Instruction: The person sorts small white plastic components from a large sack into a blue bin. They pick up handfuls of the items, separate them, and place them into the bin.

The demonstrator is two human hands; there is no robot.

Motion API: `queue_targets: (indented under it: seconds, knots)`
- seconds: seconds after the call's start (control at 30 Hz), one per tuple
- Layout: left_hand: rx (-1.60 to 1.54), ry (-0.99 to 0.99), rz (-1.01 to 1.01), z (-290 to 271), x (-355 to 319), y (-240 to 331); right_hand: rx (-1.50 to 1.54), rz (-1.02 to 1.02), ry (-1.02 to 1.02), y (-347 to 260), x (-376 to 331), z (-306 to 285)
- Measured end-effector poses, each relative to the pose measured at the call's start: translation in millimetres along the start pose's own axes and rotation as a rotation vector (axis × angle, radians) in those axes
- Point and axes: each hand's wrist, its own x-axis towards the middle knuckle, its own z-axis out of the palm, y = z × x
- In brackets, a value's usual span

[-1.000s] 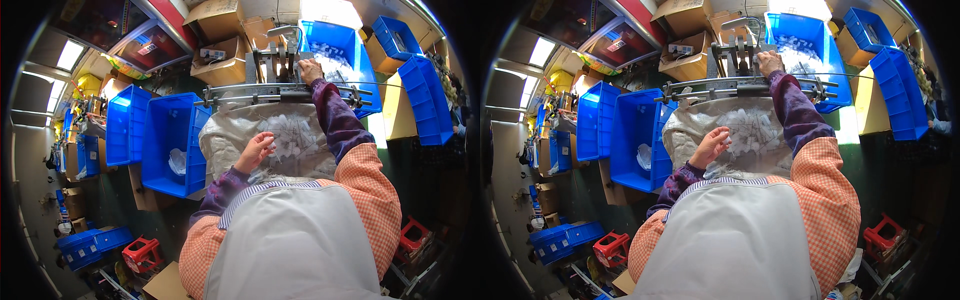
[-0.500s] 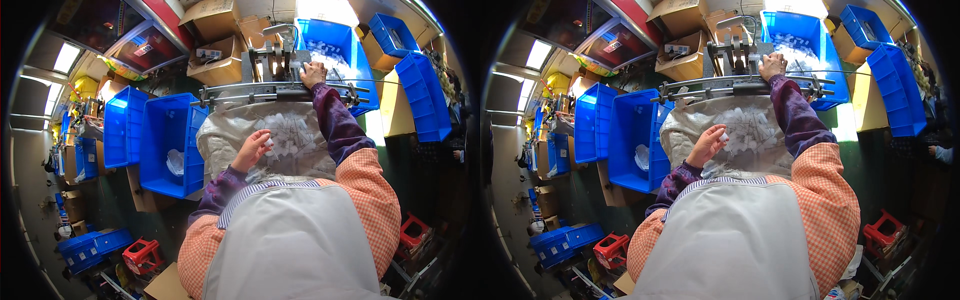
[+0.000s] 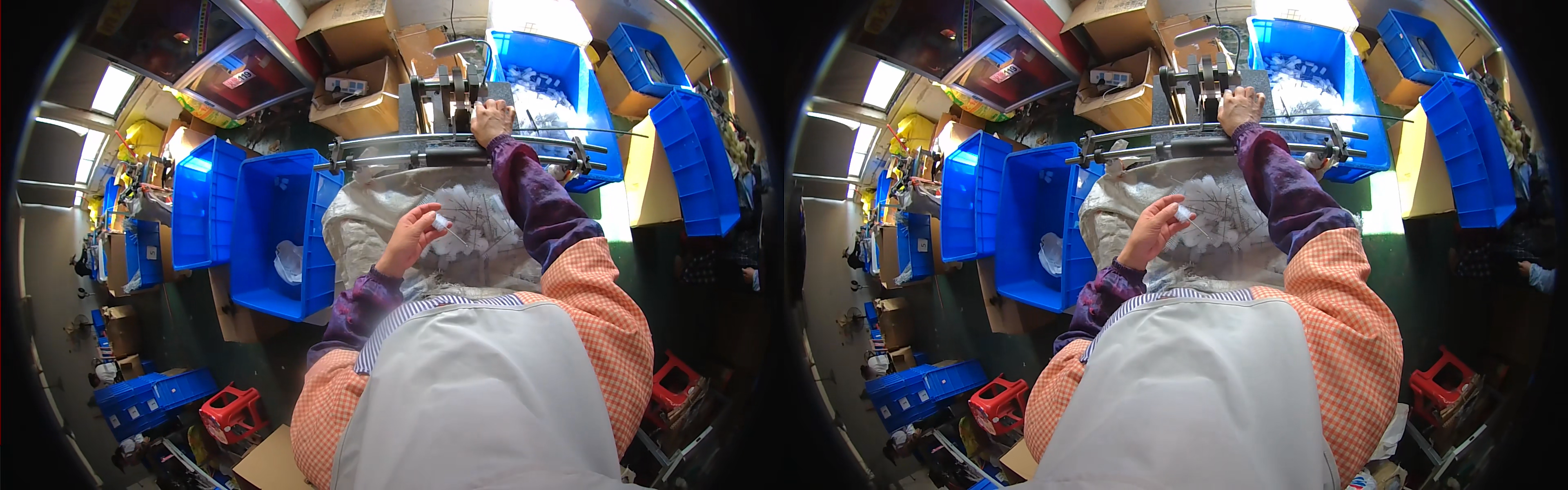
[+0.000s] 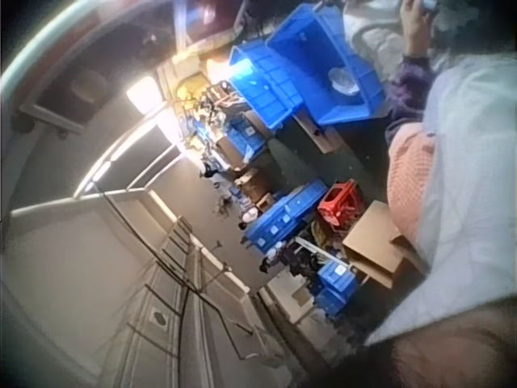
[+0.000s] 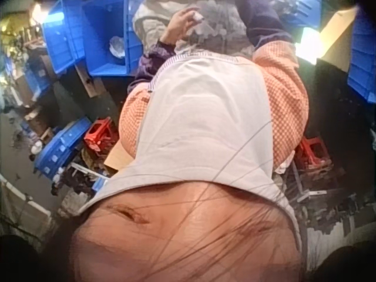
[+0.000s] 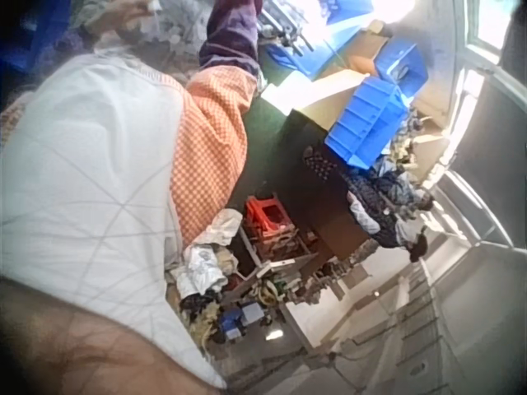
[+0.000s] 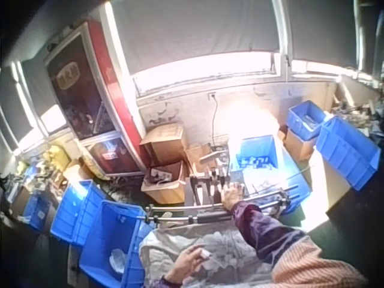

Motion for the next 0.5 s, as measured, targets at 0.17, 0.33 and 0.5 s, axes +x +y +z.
queue_targets:
  seconds: [0.17,0.33,0.5]
  knots:
    - [0.014,0.034,0.107,-4,2,4,0.037,0.057,-0.100,30,1,-9]
    - [0.093,0.094,0.144,4,9,12,0.077,0.087,-0.212,69,20,-1]
    - [0.218,0.048,0.256,16,14,19,-0.221,0.074,-0.112,86,32,-37]
